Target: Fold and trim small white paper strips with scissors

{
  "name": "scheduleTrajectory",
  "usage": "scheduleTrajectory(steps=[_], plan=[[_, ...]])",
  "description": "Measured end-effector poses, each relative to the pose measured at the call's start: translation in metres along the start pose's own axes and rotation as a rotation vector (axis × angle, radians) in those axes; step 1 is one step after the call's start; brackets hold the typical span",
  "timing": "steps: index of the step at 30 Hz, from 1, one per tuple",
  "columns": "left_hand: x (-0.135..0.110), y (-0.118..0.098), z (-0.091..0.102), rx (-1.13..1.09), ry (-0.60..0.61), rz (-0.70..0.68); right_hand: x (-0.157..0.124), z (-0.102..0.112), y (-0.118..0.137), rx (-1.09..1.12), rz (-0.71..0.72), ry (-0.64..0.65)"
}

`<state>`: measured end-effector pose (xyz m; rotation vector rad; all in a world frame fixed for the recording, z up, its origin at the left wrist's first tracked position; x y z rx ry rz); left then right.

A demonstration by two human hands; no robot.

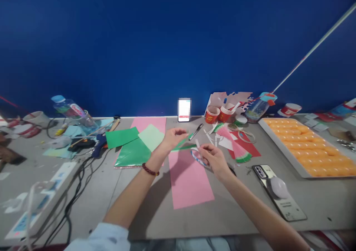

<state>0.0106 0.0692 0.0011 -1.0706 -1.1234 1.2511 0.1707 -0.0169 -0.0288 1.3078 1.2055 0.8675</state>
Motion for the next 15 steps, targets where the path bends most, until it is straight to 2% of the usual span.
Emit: scheduleTrajectory(steps=[3,7,10,15], plan=[[-0.005,-0.006,0.005,-0.093,0.010,0.017,0.001,-0.006,0.017,-0.101,0.056,-0.007],[-0.010,-0.018,0.012,-0.264,0.026,0.046,0.005,-0.017,0.054,-0.245,0.274,-0.014],[-0.016,-0.018,0.016,-0.397,-0.003,0.109,0.003,-0.028,0.080,-0.364,0.395,0.007],[-0.026,-0.016,0.020,-0.378,-0.065,0.074,-0.006,-0.042,0.106,-0.576,0.475,0.039]])
Point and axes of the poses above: each hand's wrist, its own x-axis towards the middle knuckle, its own z-axis out of the back of the hand, y = z × x, the point moved 7 cm from there along x, towards the middle knuckle, and after that the axes turned 9 degrees about -y, right-handed, at the moved point
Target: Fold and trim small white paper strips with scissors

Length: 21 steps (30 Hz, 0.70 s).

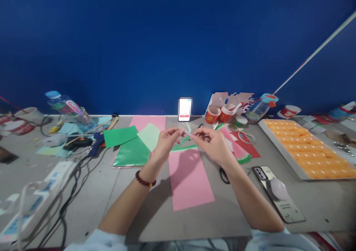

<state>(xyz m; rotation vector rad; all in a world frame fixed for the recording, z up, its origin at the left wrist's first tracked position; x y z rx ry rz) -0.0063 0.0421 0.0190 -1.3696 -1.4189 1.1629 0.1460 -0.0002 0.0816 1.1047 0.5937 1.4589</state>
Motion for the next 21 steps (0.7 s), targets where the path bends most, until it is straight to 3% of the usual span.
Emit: scheduleTrajectory(steps=[7,21], plan=[[-0.011,0.004,-0.002,-0.036,-0.011,0.071,0.000,-0.006,-0.003,-0.074,0.064,0.060],[-0.025,0.003,-0.011,-0.022,0.028,0.063,0.001,-0.009,-0.013,-0.072,0.024,0.096]])
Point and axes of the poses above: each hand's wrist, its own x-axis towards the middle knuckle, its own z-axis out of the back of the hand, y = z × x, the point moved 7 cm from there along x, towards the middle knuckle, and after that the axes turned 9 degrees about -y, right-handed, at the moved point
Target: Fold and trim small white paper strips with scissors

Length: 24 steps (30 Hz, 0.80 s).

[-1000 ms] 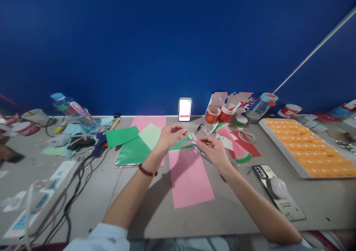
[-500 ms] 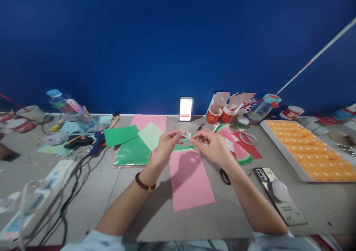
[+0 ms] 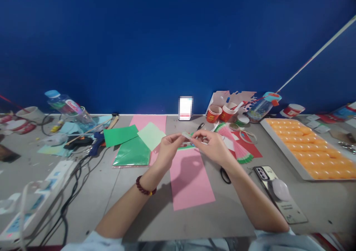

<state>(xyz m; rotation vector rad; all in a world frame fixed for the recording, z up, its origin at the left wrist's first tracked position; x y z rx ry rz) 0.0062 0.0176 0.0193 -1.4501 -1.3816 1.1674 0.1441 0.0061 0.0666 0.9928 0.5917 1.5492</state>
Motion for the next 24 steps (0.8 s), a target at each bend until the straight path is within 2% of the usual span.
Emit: scheduleTrajectory(steps=[12,24], plan=[[-0.0026,-0.0033,0.0005,0.054,-0.029,-0.044,0.0008,0.0032,0.0005,0.001,0.030,-0.004],[-0.0054,-0.0073,-0.0016,0.096,-0.009,-0.050,0.0001,0.0025,0.0006,-0.004,0.030,0.032]])
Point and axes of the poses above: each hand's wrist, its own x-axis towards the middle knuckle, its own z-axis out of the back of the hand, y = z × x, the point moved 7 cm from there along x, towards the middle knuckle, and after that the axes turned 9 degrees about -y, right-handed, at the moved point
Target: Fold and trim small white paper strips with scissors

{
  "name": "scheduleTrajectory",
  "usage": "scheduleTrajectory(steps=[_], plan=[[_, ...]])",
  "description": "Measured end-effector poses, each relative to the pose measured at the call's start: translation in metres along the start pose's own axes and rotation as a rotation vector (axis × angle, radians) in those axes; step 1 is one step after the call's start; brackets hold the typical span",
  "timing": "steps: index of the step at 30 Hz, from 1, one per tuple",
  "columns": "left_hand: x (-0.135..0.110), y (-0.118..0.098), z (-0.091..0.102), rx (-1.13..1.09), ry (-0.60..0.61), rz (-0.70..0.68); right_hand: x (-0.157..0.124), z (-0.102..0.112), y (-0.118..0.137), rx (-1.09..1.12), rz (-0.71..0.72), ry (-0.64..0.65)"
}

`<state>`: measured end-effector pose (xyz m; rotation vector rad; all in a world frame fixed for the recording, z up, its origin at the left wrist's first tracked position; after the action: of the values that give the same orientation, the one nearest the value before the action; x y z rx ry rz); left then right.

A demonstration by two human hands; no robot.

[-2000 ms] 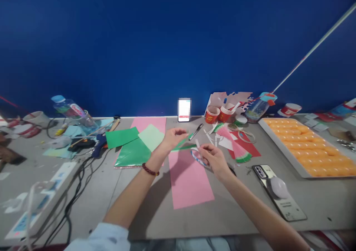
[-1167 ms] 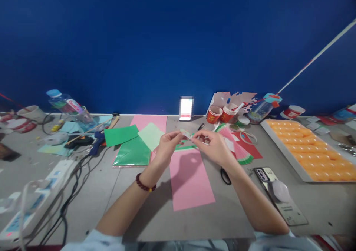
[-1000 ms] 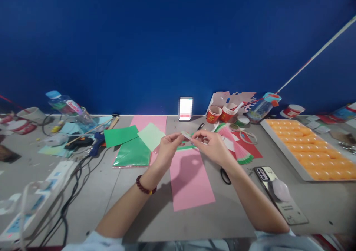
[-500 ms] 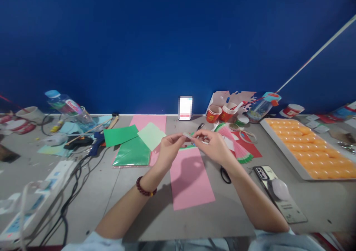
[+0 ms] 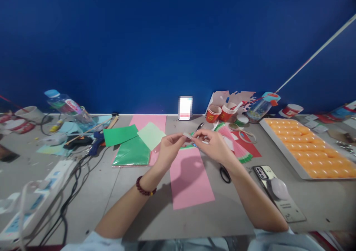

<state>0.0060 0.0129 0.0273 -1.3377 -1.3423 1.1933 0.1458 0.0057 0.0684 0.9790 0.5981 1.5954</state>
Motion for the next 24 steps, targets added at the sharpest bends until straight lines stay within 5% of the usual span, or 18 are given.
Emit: scheduleTrajectory(steps=[24], plan=[[-0.0003,-0.0040,0.0008,0.078,0.005,-0.062,-0.0003,-0.0019,-0.0023,-0.036,0.007,0.043]])
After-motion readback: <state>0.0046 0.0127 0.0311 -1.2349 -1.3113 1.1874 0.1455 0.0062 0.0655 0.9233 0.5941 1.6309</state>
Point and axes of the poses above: each hand's wrist, its own x-axis towards the middle knuckle, its own z-axis out of the back of the hand, y = z × x, the point moved 7 cm from there along x, towards the middle knuckle, and after that the axes turned 9 degrees about -y, right-handed, at the moved point
